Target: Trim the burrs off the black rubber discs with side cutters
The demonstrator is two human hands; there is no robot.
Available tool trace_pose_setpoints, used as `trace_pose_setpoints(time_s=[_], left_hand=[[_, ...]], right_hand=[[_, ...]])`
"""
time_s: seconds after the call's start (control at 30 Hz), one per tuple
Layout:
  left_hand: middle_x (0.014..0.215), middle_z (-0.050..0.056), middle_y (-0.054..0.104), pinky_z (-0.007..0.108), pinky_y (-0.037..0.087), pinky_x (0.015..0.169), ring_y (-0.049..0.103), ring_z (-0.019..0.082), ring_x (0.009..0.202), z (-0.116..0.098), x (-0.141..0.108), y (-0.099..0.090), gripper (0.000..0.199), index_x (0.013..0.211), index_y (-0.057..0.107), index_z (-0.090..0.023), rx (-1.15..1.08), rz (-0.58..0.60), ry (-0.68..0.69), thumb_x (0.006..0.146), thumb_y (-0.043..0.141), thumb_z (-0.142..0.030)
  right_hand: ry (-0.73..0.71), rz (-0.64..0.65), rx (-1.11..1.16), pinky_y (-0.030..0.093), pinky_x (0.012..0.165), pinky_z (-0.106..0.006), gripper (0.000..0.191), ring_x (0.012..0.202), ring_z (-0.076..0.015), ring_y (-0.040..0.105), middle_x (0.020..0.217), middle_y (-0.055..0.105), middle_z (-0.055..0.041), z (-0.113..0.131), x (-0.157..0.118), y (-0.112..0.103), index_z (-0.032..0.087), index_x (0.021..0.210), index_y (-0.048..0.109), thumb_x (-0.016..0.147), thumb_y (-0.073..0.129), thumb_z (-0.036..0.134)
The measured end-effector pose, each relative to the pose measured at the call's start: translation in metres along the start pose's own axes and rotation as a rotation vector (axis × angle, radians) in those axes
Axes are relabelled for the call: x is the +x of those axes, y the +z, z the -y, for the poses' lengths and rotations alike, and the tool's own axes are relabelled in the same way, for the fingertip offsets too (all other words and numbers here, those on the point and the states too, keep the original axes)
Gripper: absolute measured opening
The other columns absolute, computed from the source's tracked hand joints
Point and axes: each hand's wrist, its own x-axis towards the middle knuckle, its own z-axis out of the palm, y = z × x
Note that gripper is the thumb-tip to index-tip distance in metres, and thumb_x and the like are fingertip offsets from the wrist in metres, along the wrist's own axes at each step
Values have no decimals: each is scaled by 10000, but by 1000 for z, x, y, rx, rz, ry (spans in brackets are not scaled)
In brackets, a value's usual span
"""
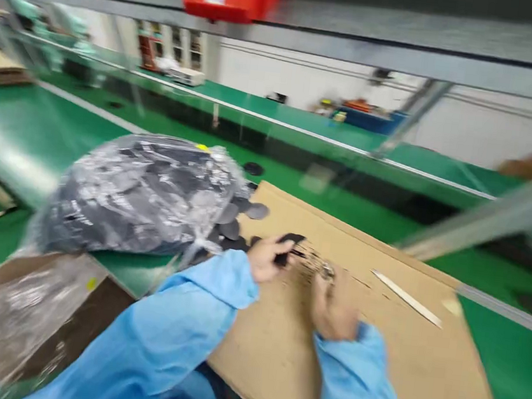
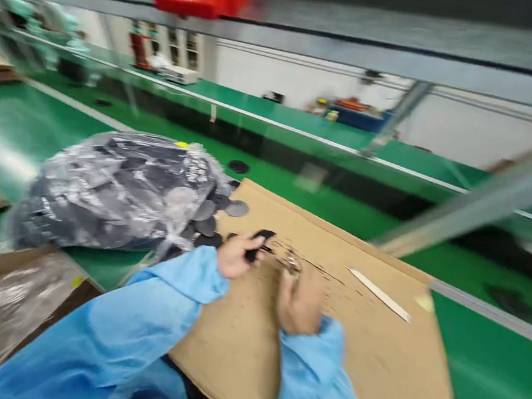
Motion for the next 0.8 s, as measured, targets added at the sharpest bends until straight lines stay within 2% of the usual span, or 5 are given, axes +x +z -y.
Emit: trace_pose_setpoints(time_s=[0.03, 0.1, 0.23, 0.8], left_hand=[[767, 38, 600, 164, 382, 442, 529, 62, 505, 3, 2, 1, 207, 947, 577, -119, 10, -37, -23, 759, 663, -104], [758, 18, 589, 169, 367, 419, 510, 60, 477, 3, 0, -1, 178, 917, 561, -127, 39, -116, -49, 762, 645, -98], [789, 20, 588, 175, 364, 419, 507, 61, 485, -1, -10, -3, 173, 892, 551, -123, 96, -179, -62, 749, 645, -95], [778, 14, 573, 179, 367, 443, 494, 58, 498, -1, -12, 0, 194, 887, 543, -132, 127, -203, -44, 742, 663, -87]], right_hand=[[2, 5, -49, 481, 844, -419, 318, 985, -250, 561, 1066, 600, -128, -3, -7, -12, 153, 1159, 536, 950, 416, 360], [-5, 59, -97, 478, 818, -394, 300, 939, -247, 563, 1013, 613, -127, -1, -14, -19, 152, 1127, 543, 944, 414, 351], [6, 42, -152, 459, 820, -383, 328, 924, -251, 555, 996, 622, -120, 11, -15, -9, 146, 1102, 557, 931, 461, 409], [35, 35, -271, 396, 821, -375, 301, 933, -259, 525, 1007, 632, -109, 11, -14, -15, 162, 1115, 595, 923, 507, 376]])
